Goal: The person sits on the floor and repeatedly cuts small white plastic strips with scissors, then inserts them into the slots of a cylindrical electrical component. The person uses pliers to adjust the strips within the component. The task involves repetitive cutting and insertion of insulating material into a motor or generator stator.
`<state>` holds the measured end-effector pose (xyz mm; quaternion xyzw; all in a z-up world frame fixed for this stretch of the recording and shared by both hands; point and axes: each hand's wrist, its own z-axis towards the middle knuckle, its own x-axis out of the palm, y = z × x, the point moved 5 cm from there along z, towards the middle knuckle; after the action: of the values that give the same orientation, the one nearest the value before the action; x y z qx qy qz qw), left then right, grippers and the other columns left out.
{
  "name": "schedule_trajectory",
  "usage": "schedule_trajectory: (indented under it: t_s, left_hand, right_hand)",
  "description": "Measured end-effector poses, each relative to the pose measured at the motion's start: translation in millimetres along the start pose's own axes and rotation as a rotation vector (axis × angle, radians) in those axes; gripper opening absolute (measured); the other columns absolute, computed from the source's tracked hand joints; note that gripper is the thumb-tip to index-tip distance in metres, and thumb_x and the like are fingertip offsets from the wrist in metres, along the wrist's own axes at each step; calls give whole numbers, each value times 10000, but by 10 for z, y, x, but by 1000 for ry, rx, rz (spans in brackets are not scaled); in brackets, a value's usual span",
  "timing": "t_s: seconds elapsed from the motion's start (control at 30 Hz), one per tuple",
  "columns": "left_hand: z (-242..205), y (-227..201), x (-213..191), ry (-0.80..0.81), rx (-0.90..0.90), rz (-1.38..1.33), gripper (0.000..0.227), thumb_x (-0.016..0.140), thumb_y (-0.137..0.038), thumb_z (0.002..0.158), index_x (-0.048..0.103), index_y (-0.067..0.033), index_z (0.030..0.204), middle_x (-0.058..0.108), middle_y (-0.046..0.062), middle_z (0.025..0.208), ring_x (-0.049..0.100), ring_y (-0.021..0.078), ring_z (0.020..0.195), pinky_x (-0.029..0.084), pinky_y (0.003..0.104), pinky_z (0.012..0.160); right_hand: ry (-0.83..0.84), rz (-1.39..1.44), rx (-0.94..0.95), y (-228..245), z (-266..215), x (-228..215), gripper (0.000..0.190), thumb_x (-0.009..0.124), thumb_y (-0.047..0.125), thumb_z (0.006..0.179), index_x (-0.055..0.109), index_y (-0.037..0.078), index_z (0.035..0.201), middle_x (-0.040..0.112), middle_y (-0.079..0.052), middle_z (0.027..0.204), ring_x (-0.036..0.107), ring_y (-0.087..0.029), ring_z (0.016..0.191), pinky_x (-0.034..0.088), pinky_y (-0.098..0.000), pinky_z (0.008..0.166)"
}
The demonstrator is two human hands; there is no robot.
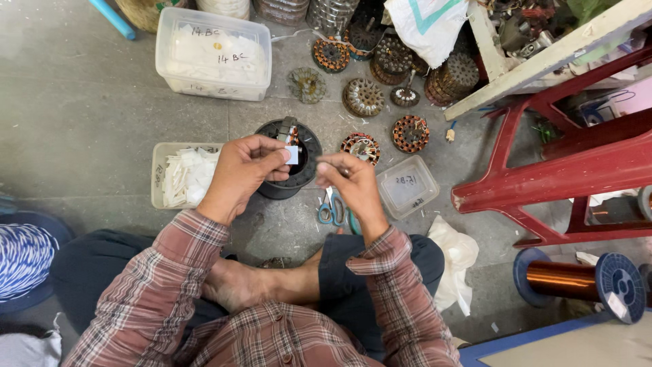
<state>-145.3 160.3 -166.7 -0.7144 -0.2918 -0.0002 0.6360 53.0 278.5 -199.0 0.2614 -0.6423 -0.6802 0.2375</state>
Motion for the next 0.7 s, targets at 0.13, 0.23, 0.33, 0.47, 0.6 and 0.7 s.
schedule_trajectory:
  t_s: [0.13,0.23,0.33,0.47,0.6,0.7]
  left_hand:
    - [-64,-16,-9,30,1,-112,167,731,-1,903,678,67,1046,738,119,911,749,185,796,667,326,719]
    - [-143,-51,16,48,22,-166,228,716,13,879,651,27,1097,730,118,936,756,196,822,674,346,741]
    - [-233,-110,76,84,55,-168,318,703,17,883,667,-39,1194,712,109,953,746,193,847,669,349,766]
    - [-260,-112,115,68,39,-155,273,709,26,902,691,8,1174,720,103,962,742,196,843,673,352,765]
    - [-287,-106,102,35,6,-129,251,737,29,894,643,51,1125,737,107,922,767,215,812,661,352,723]
    - [-339,-134,101,28,40,-61,278,762,9,886,668,31,1147,747,98,910,741,182,791,626,310,696]
  right_hand:
    - [-93,-559,151,-816,-223,-393,198,782,194,915,761,39,1036,772,-141,858,729,-238,745,591,-350,678]
    - [-23,-971,152,-1447,-365,-498,286,846,234,781,754,51,981,761,-194,916,745,-347,830,585,-438,747]
    - [-14,-1105,274,-1810,-452,-490,407,876,255,704,706,43,1008,722,-233,973,704,-421,926,566,-499,803]
    - [-61,-1211,326,-1861,-384,-405,576,879,269,704,612,28,1154,689,-250,1062,681,-447,972,562,-521,818]
    - [-81,-1025,321,-1721,-346,-466,508,862,213,760,613,46,1170,723,-220,1044,708,-426,990,570,-505,844]
    - [-206,82,656,-1692,-496,-438,545,752,48,814,510,53,1302,671,-209,1062,724,-387,923,611,-462,718]
